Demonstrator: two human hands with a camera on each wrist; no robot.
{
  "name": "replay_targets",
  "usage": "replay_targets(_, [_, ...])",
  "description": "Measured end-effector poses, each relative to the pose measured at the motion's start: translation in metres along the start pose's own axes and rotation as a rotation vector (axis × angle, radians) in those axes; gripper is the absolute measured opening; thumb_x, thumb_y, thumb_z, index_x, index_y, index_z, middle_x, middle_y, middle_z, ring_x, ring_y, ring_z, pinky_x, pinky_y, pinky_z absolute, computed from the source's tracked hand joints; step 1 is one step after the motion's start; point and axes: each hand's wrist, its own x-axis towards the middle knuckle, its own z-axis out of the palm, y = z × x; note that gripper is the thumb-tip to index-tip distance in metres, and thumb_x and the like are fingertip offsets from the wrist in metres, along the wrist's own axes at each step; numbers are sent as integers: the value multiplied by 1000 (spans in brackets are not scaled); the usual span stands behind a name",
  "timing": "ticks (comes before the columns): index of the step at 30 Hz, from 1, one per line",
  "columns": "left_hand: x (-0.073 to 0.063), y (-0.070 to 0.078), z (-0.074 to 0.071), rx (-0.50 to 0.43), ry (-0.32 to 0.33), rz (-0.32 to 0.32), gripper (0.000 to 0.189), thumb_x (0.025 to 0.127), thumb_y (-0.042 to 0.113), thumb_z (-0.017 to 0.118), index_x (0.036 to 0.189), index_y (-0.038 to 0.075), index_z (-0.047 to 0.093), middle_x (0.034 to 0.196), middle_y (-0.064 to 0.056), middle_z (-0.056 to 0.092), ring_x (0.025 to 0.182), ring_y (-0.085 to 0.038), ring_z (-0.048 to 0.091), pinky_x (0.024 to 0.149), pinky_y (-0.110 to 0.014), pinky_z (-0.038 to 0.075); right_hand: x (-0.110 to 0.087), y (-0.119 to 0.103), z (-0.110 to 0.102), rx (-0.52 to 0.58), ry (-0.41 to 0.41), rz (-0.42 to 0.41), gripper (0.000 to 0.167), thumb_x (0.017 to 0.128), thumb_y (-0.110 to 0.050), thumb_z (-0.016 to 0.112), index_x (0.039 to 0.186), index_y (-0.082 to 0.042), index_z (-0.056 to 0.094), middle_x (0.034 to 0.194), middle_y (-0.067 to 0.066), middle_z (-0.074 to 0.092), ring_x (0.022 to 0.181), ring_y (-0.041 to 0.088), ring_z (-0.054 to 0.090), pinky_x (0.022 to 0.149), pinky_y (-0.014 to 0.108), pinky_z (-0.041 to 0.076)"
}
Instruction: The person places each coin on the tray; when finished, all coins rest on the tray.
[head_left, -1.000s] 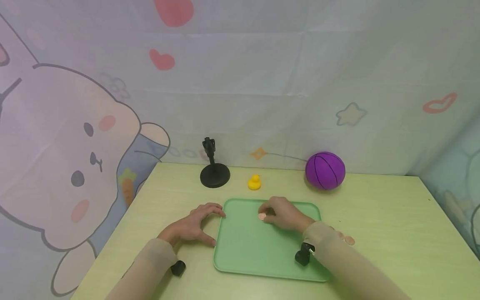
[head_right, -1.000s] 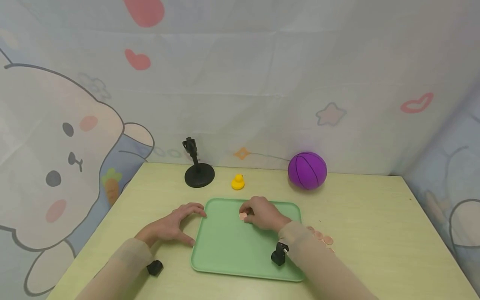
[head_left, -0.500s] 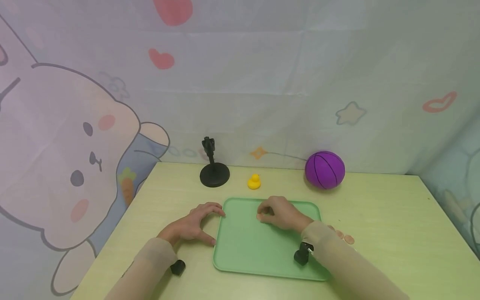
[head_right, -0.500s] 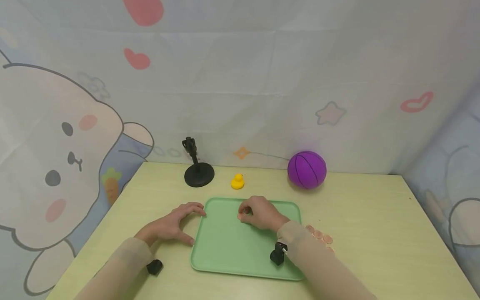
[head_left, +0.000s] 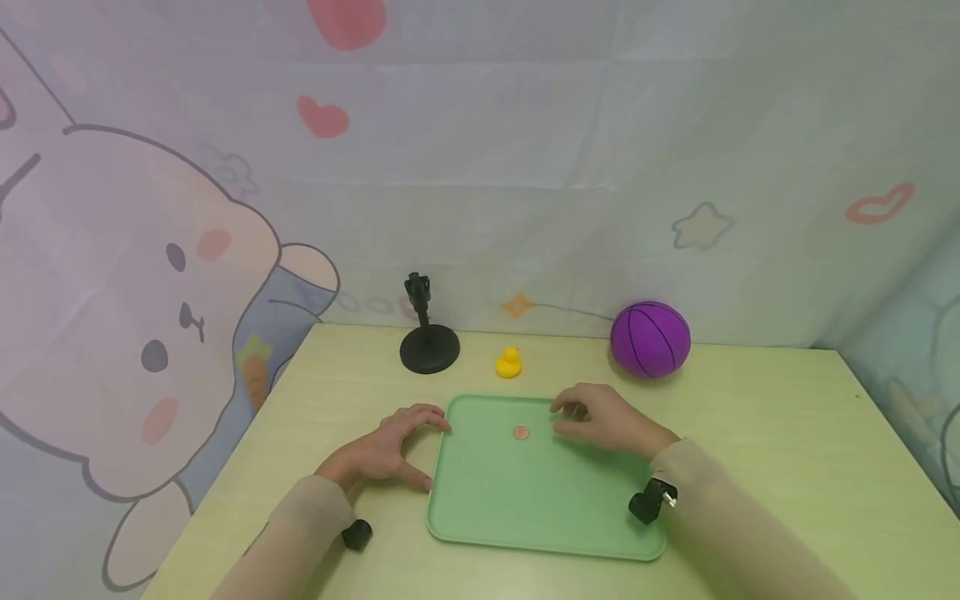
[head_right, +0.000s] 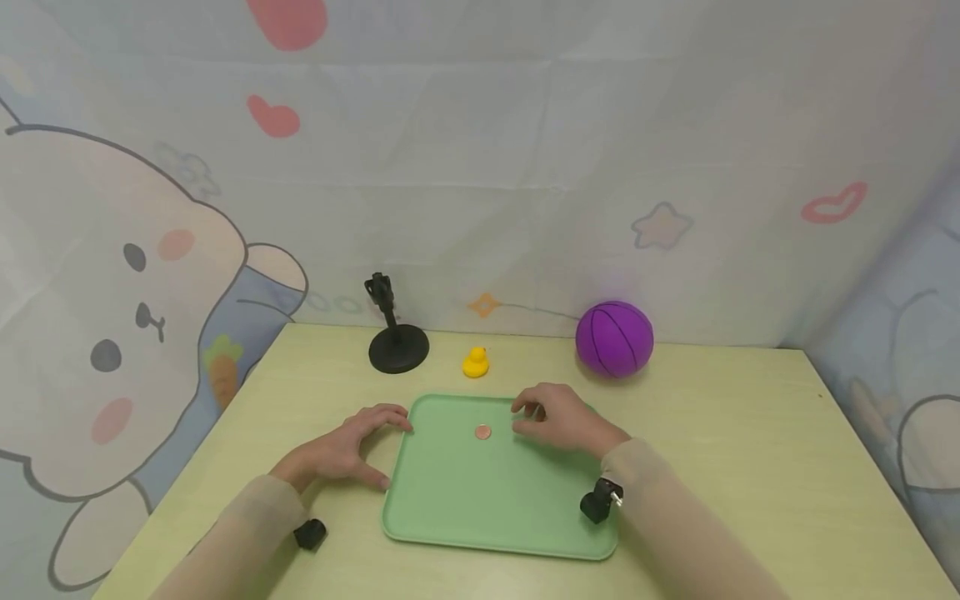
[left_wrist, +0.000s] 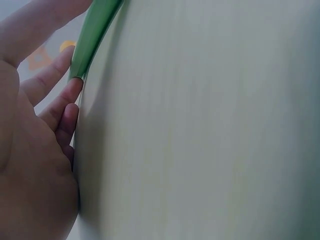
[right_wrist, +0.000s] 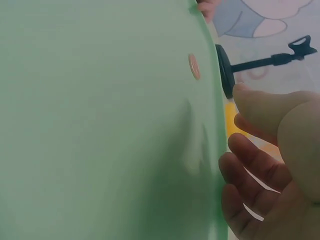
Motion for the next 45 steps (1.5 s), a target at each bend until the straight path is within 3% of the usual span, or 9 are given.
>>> replay_targets(9, [-1, -1, 0, 6, -4, 1, 77, 74, 38, 96, 139, 26, 58, 159, -4, 41, 148, -38, 31, 117, -69, 15, -34, 17, -29, 18, 24, 94, 22, 98, -25, 76, 114, -10, 76, 97, -9, 69, 90, 9, 64, 78, 29, 56])
replay_targets(23, [-1, -3, 1, -4, -1, -7, 77, 72, 38, 96, 139, 28, 58, 160, -3, 40, 148, -37, 30, 117, -69, 15, -69, 41, -69, -21, 34, 117, 12, 98, -20, 76, 106, -10, 77, 88, -11, 67, 82, 6, 62, 73, 26, 54])
replay_targets(39, [-1, -3, 1, -3, 2, 5, 76, 72, 38, 96, 138, 26, 59, 159, -4, 41, 147, -37, 31, 116, -69, 16, -93, 65, -68, 31, -42, 184, 6, 97, -15, 76, 103, -14, 79, 95, -7, 74, 82, 5, 61, 72, 25, 53])
replay_targets(45, [-1, -5, 1, 4, -1, 1, 76, 72, 39, 96, 138, 27, 59, 159, -3, 41, 147, -35, 31, 116, -68, 17, -96, 72, -64, 68, -70, 157, 10, 98, -10, 73, 103, -16, 79, 100, -7, 76, 87, 3, 64, 78, 25, 54])
